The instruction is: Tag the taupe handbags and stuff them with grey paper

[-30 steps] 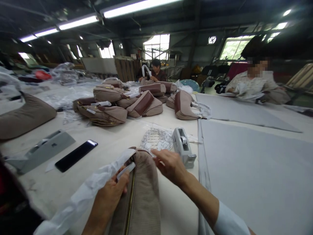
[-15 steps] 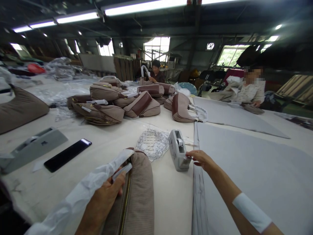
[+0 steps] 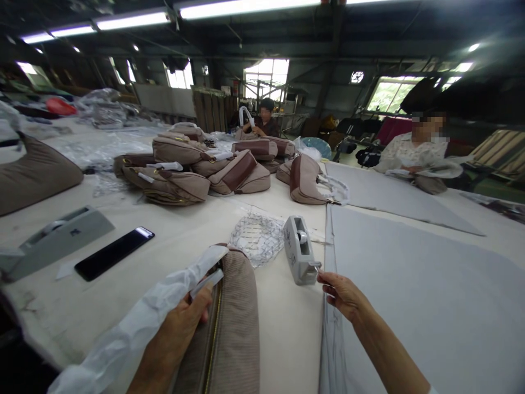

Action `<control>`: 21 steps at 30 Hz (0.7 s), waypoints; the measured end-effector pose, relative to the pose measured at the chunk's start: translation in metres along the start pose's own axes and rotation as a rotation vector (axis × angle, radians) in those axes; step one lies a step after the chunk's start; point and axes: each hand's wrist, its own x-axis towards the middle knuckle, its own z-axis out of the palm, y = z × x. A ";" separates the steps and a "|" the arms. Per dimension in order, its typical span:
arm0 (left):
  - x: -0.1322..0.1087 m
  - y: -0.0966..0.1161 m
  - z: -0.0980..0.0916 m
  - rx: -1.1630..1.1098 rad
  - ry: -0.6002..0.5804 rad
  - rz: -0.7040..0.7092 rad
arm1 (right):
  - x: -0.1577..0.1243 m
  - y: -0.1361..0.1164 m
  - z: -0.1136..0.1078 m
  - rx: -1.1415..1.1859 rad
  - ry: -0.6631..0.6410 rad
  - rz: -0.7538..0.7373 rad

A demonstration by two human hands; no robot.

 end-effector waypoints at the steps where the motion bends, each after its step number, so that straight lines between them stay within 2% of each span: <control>1: 0.000 0.000 -0.001 -0.012 -0.024 -0.007 | 0.005 0.008 0.003 -0.002 0.022 -0.004; 3: -0.001 0.002 -0.001 -0.023 -0.038 -0.011 | 0.013 0.022 0.008 -0.007 0.072 -0.014; 6: -0.006 0.004 -0.003 0.046 0.010 0.003 | 0.012 0.036 0.012 -0.028 0.113 -0.037; 9: -0.013 0.006 -0.002 0.162 0.083 0.119 | -0.011 0.026 0.016 -0.054 0.042 -0.129; 10: -0.014 0.005 -0.001 0.201 0.111 0.204 | -0.022 0.015 0.020 -0.066 -0.032 -0.169; 12: -0.015 0.001 0.002 0.279 0.176 0.402 | -0.045 -0.014 0.032 -0.081 -0.258 -0.214; 14: -0.014 -0.004 0.005 0.344 0.245 0.574 | -0.065 -0.047 0.051 -0.077 -0.515 -0.172; 16: -0.013 -0.010 0.008 0.391 0.298 0.676 | -0.081 -0.075 0.075 -0.098 -0.729 -0.128; 18: -0.014 -0.013 0.009 0.419 0.333 0.734 | -0.089 -0.093 0.101 -0.154 -0.851 -0.112; 21: -0.015 -0.017 0.012 0.434 0.355 0.786 | -0.090 -0.107 0.130 -0.235 -0.900 -0.085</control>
